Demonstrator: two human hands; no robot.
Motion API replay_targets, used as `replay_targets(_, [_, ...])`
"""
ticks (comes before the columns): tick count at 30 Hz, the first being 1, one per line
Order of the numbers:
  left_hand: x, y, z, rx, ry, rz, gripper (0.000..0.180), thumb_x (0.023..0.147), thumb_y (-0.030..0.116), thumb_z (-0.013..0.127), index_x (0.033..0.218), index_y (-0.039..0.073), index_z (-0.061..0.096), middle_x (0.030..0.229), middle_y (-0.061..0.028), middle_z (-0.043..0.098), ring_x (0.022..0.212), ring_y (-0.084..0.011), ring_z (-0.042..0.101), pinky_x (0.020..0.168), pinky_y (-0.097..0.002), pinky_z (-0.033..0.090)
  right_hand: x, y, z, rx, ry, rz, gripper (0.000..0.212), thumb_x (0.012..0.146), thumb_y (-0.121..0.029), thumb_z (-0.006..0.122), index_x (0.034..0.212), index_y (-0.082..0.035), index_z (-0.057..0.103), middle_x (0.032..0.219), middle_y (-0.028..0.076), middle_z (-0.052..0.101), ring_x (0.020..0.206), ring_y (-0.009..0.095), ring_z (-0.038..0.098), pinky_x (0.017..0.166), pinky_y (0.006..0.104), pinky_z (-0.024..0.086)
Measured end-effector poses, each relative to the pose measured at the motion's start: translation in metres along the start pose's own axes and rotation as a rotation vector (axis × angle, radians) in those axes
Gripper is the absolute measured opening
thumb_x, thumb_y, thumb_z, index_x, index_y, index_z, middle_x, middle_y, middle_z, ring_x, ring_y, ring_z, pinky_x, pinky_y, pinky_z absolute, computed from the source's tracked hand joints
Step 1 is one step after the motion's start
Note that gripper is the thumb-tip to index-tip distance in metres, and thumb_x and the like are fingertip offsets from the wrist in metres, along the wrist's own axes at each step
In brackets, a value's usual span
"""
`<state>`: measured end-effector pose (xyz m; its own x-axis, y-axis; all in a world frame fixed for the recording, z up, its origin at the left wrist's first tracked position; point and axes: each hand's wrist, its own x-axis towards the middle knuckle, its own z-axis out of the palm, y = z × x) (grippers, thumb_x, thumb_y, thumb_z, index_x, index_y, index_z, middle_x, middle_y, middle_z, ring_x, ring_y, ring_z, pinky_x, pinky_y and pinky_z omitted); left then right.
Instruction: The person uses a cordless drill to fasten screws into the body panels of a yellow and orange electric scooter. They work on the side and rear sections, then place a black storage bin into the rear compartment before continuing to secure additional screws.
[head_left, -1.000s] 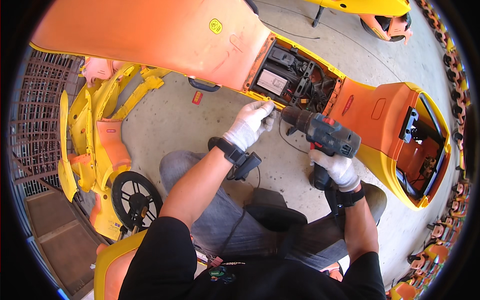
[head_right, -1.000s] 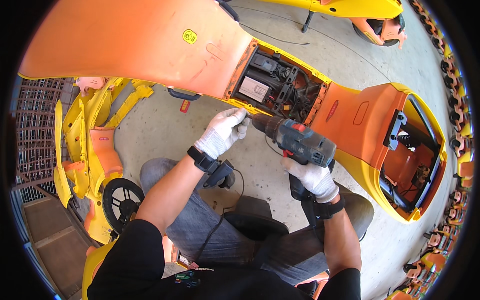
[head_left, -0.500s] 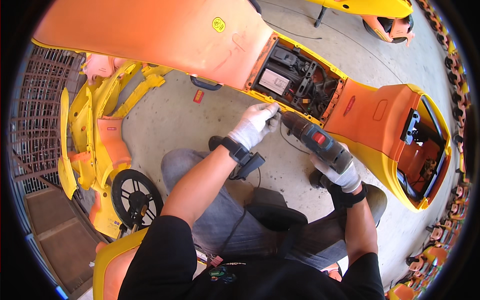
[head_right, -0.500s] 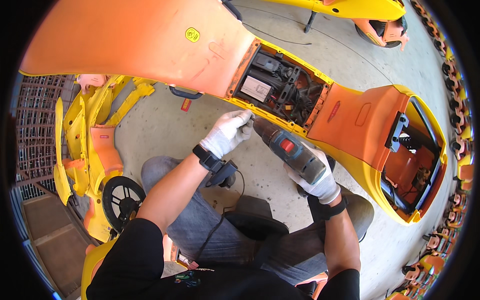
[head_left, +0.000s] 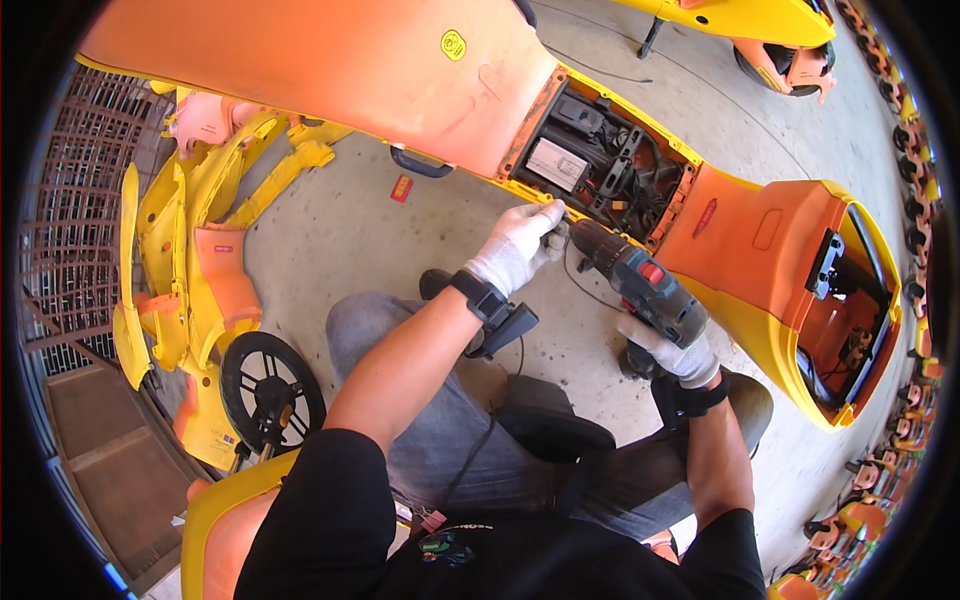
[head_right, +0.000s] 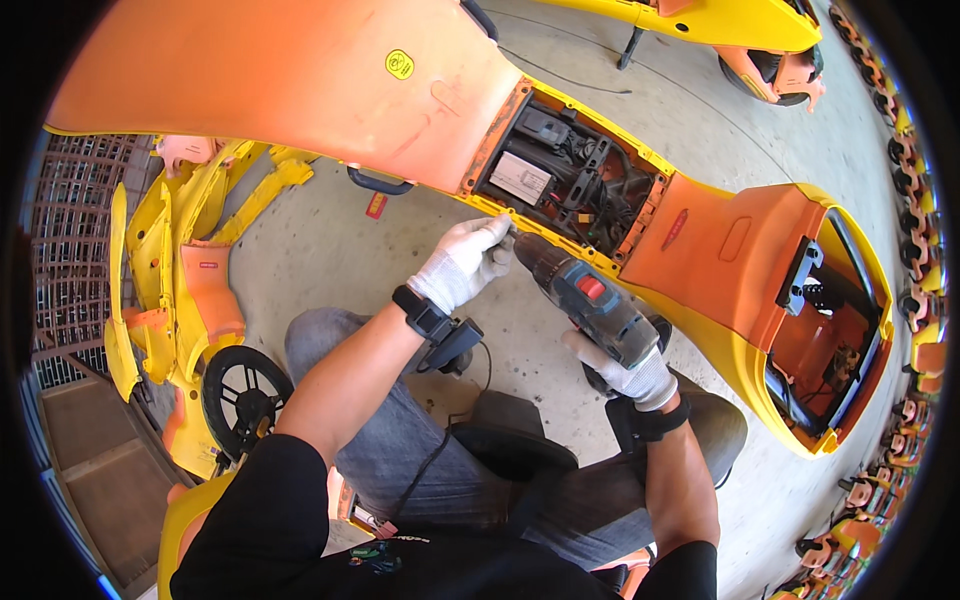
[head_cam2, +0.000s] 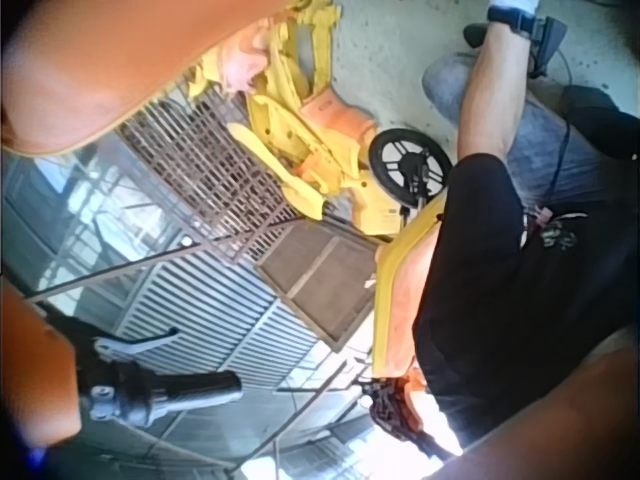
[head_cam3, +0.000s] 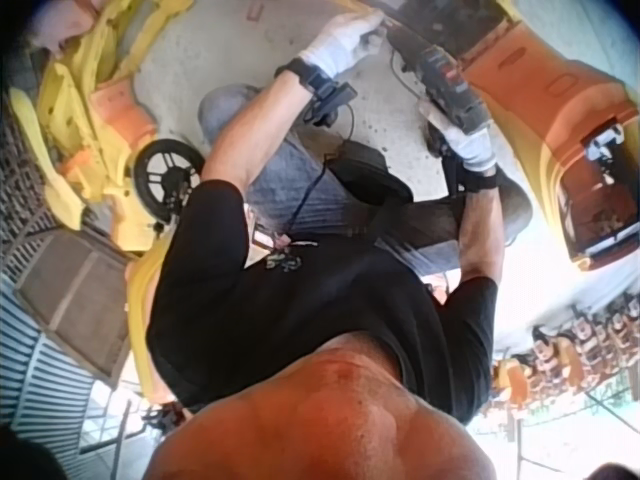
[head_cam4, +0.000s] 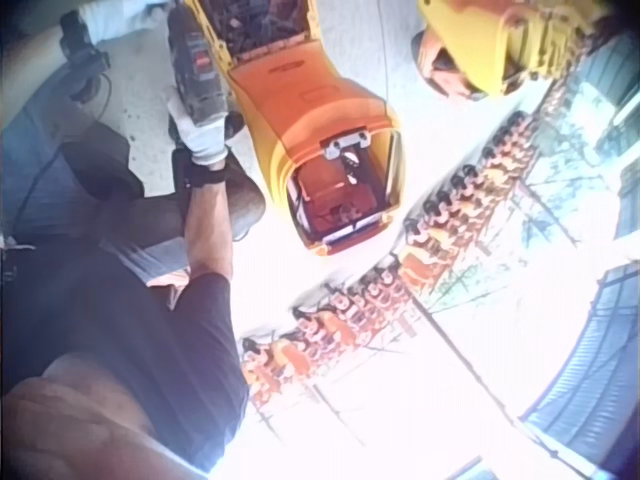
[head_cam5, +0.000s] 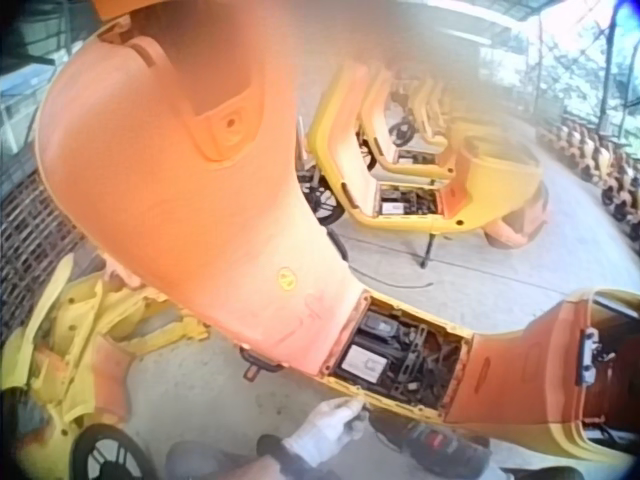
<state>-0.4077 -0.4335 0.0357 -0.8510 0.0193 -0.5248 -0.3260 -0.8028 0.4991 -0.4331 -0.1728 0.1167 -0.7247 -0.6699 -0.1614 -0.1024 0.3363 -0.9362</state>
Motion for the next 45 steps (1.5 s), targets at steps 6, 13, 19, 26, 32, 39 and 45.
replay_targets(6, [0.001, -0.003, -0.005, -0.027, 0.065, 0.011, 0.013, 0.098, 0.018, 0.063, 0.095, 0.005, 0.062, 0.080, -0.0029, 0.060, 0.062, -0.0108, 0.053, 0.056, -0.0243, 0.044, 0.004, -0.002, 0.009, 0.040, -0.037, 0.030, 0.052, 0.080, -0.009, 0.078, 0.128, -0.005, 0.059, 0.109, 0.003, 0.066, 0.094, 0.014, 0.057, 0.088, 0.0302, 0.048])
replay_targets(13, [0.014, -0.006, -0.014, -0.232, 0.237, -0.012, 0.015, 0.099, 0.021, 0.061, 0.094, 0.007, 0.060, 0.081, -0.0018, 0.061, 0.060, -0.0088, 0.052, 0.052, -0.0196, 0.043, 0.035, -0.013, 0.020, 0.049, -0.141, 0.023, 0.050, 0.081, -0.011, 0.078, 0.126, -0.004, 0.059, 0.109, 0.005, 0.066, 0.094, 0.015, 0.061, 0.086, 0.0297, 0.050])
replay_targets(19, [0.041, -0.013, -0.050, -0.396, 0.303, 0.027, 0.018, 0.101, 0.026, 0.057, 0.095, 0.009, 0.057, 0.074, 0.0009, 0.055, 0.056, -0.0078, 0.048, 0.049, -0.0209, 0.042, 0.081, -0.006, 0.031, 0.063, -0.235, 0.055, 0.047, 0.078, -0.010, 0.075, 0.121, -0.002, 0.058, 0.104, 0.006, 0.067, 0.092, 0.013, 0.060, 0.088, 0.0296, 0.050])
replay_targets(26, [0.066, -0.004, -0.081, -0.465, 0.412, 0.038, 0.020, 0.099, 0.028, 0.061, 0.090, 0.009, 0.058, 0.077, -0.0006, 0.056, 0.054, -0.0087, 0.046, 0.044, -0.0201, 0.040, 0.131, 0.020, 0.050, -0.141, -0.266, -0.078, 0.043, 0.074, -0.013, 0.075, 0.112, -0.002, 0.059, 0.096, 0.011, 0.068, 0.086, 0.022, 0.065, 0.083, 0.0328, 0.053])
replay_targets(32, [0.088, -0.008, -0.100, -0.495, 0.436, 0.042, 0.014, 0.098, 0.019, 0.059, 0.090, 0.008, 0.058, 0.076, -0.0004, 0.055, 0.057, -0.0087, 0.046, 0.046, -0.0214, 0.040, 0.157, 0.040, 0.059, -0.279, -0.258, -0.034, 0.037, 0.071, -0.015, 0.076, 0.102, -0.002, 0.060, 0.083, 0.014, 0.067, 0.077, 0.028, 0.068, 0.075, 0.0342, 0.054])
replay_targets(39, [0.102, -0.001, -0.111, -0.459, 0.400, 0.017, 0.010, 0.097, 0.011, 0.056, 0.089, 0.005, 0.059, 0.073, -0.0025, 0.056, 0.056, -0.0095, 0.050, 0.047, -0.0222, 0.047, 0.178, 0.058, 0.065, -0.280, -0.233, 0.028, 0.035, 0.071, -0.017, 0.075, 0.099, 0.000, 0.063, 0.083, 0.014, 0.068, 0.078, 0.025, 0.067, 0.077, 0.0336, 0.054])
replay_targets(45, [0.112, 0.001, -0.118, -0.455, 0.443, -0.034, 0.013, 0.099, 0.011, 0.053, 0.090, 0.003, 0.060, 0.075, -0.0028, 0.056, 0.062, -0.0120, 0.053, 0.051, -0.0244, 0.048, 0.191, 0.077, 0.067, -0.302, -0.230, -0.004, 0.029, 0.072, -0.018, 0.074, 0.088, 0.003, 0.062, 0.077, 0.014, 0.064, 0.068, 0.025, 0.061, 0.070, 0.0346, 0.053])
